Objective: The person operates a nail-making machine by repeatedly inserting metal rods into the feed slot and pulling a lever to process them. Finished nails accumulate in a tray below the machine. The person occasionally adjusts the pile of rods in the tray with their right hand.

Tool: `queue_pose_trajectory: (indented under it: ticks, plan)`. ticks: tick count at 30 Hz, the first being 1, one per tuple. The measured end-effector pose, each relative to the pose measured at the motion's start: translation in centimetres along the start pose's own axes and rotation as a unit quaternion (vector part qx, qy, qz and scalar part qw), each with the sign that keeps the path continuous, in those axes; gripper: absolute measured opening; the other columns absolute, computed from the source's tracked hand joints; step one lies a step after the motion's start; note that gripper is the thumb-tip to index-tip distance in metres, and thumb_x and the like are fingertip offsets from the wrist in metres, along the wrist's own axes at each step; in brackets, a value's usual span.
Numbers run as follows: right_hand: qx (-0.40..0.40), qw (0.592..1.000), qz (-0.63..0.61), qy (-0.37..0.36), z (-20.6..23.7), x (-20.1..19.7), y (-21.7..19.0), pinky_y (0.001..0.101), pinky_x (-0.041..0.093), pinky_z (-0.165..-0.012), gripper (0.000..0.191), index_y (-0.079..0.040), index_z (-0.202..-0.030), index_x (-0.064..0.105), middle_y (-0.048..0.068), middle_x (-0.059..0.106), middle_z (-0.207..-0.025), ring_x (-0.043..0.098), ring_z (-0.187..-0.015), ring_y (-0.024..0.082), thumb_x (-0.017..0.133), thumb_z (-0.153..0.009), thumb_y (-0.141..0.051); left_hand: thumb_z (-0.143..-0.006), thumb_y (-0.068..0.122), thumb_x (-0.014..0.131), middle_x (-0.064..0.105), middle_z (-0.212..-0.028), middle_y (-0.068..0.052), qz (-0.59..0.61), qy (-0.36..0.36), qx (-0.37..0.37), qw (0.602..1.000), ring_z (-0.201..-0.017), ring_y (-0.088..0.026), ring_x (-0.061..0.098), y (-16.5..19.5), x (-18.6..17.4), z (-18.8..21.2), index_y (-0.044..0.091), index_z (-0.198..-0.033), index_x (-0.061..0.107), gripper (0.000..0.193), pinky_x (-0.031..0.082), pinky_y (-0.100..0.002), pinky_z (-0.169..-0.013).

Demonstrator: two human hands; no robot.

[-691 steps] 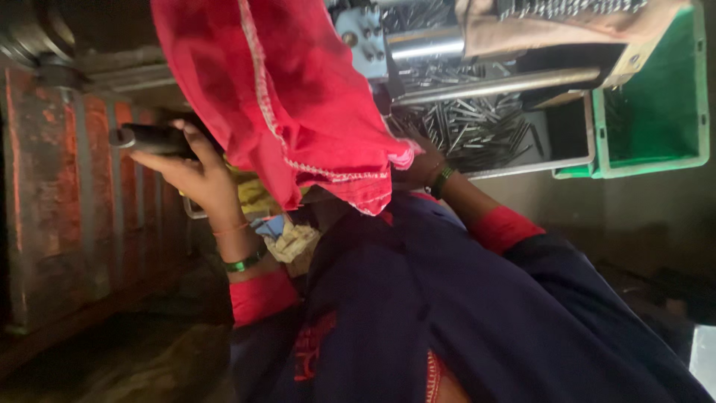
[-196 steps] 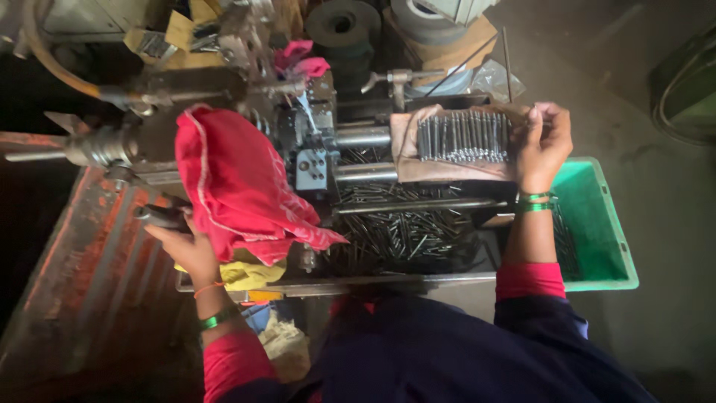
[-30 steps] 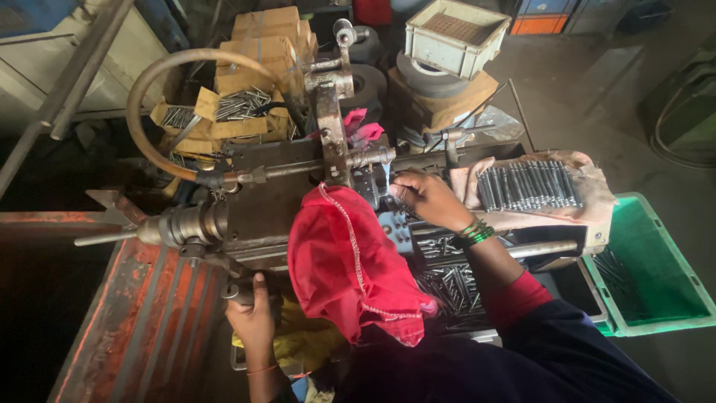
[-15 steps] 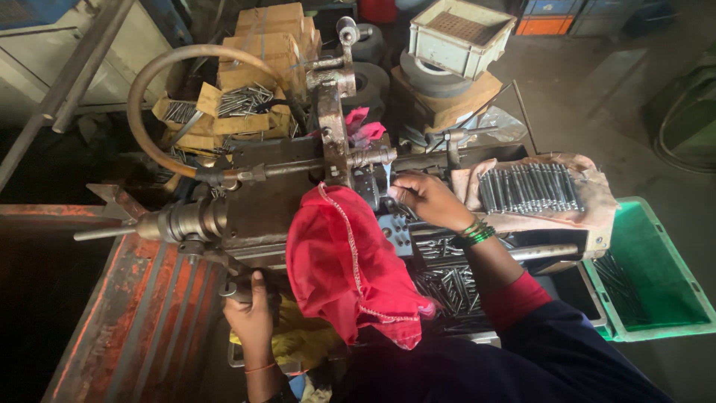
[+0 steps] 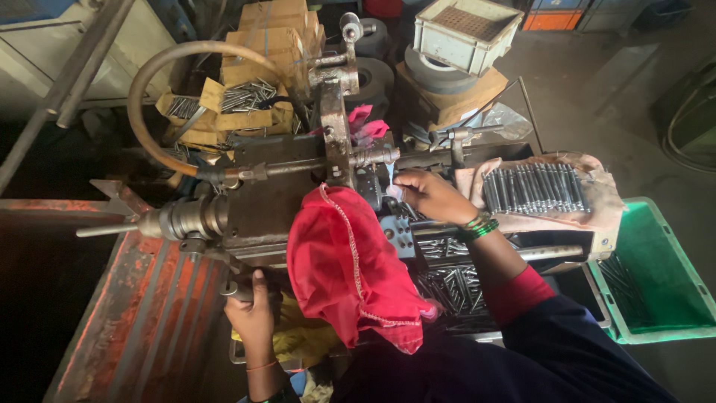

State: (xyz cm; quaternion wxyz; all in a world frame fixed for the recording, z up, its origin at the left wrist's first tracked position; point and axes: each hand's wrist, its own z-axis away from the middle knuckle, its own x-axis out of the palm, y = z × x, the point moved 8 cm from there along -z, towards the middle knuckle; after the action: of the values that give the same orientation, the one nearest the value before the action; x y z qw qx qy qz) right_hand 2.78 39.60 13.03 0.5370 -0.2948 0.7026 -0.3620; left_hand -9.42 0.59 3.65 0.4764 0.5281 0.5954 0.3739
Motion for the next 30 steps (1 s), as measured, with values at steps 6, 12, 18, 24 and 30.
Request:
queue_pose_trajectory:
  ticks: [6, 12, 18, 24, 30]
  plan:
    - [-0.003, 1.0, 0.019, -0.017, -0.2, -0.1, -0.3, 0.0326, 0.048, -0.07, 0.028, -0.003, -0.102, 0.067, 0.007, 0.06, -0.075, 0.049, -0.07, 0.013, 0.062, -0.102, -0.031, -0.103, 0.023, 0.07, 0.057, -0.061, 0.002, 0.004, -0.006, -0.002, 1.0, -0.055, -0.004, 0.05, 0.5, 0.1, -0.1, -0.001, -0.08, 0.064, 0.034, 0.041, -0.026, -0.049]
    - [-0.037, 0.999, 0.026, -0.03, -0.5, 0.0, -0.5, 0.0336, 0.049, -0.073, 0.03, -0.002, -0.102, 0.067, 0.008, 0.064, -0.081, 0.055, -0.072, 0.016, 0.062, -0.102, -0.031, -0.101, 0.024, 0.067, 0.061, -0.06, 0.003, 0.049, -0.019, -0.037, 0.998, -0.05, -0.004, 0.054, -0.3, 0.3, 0.2, 0.002, -0.079, 0.065, 0.031, 0.042, -0.024, -0.045]
    - [-0.025, 0.998, 0.045, -0.041, -0.7, 0.1, -0.2, 0.0351, 0.05, -0.073, 0.03, -0.001, -0.1, 0.067, 0.011, 0.064, -0.082, 0.056, -0.072, 0.02, 0.065, -0.101, -0.031, -0.107, 0.023, 0.072, 0.051, -0.059, 0.0, -0.031, 0.001, 0.0, 1.0, -0.053, -0.006, 0.043, -0.9, -0.1, -0.2, -0.001, -0.073, 0.057, 0.044, 0.034, -0.026, -0.048]
    - [-0.052, 0.997, 0.05, -0.036, -0.8, -0.1, -0.8, 0.0365, 0.051, -0.074, 0.028, -0.004, -0.105, 0.071, 0.011, 0.069, -0.09, 0.065, -0.077, 0.023, 0.065, -0.098, -0.03, -0.1, 0.023, 0.068, 0.063, -0.061, 0.002, 0.038, -0.01, -0.033, 0.999, -0.05, -0.005, 0.057, -0.1, 0.2, 0.1, 0.002, -0.079, 0.065, 0.03, 0.044, -0.024, -0.045]
    - [-0.062, 0.994, 0.081, -0.048, -1.0, -0.1, -0.6, 0.038, 0.052, -0.077, 0.025, -0.005, -0.107, 0.071, 0.013, 0.071, -0.095, 0.067, -0.082, 0.028, 0.067, -0.098, -0.029, -0.103, 0.023, 0.069, 0.06, -0.062, -0.001, 0.033, -0.008, -0.035, 0.999, -0.051, -0.006, 0.054, 0.5, 0.2, 0.0, -0.001, -0.08, 0.063, 0.034, 0.042, -0.025, -0.045]
